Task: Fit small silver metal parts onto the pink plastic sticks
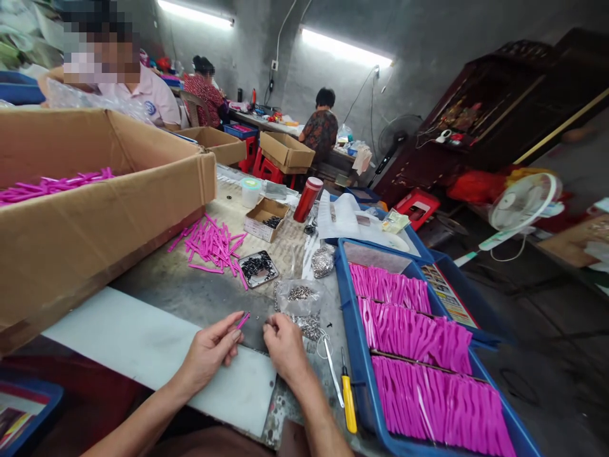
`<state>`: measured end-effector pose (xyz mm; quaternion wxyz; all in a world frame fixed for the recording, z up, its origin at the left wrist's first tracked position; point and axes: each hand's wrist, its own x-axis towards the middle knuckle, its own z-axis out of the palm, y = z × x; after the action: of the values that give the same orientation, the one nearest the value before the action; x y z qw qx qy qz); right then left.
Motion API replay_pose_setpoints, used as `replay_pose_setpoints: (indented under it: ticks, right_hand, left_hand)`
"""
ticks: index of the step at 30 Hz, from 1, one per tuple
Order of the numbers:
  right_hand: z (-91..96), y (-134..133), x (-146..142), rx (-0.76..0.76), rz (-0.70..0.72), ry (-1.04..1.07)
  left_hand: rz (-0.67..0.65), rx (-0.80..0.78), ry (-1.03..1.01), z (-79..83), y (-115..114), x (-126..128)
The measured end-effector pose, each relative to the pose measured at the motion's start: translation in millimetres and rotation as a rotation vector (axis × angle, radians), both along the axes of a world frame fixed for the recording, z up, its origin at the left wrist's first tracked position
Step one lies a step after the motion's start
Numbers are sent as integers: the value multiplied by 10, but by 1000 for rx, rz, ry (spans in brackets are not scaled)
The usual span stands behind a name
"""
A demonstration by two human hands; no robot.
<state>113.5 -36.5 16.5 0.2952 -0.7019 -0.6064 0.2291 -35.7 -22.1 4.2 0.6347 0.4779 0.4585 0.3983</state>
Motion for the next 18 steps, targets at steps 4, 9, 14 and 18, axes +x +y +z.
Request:
replay_pose_setpoints:
  ticks: [4,9,14,18]
  right_hand:
    - [4,-9,-106,34,-58,462]
    - [-65,-9,-235,41,-108,802]
    - [-123,-8,-331,42,-149,1101]
    - [-73,-12,-397,57,-160,1290]
  left_hand:
    - [-8,129,60,9,-11,-6]
    - [-17,242,100,43,7,-18]
    - [-17,260,92,92,5,-24]
    - [-6,264,69,107,-5,-12]
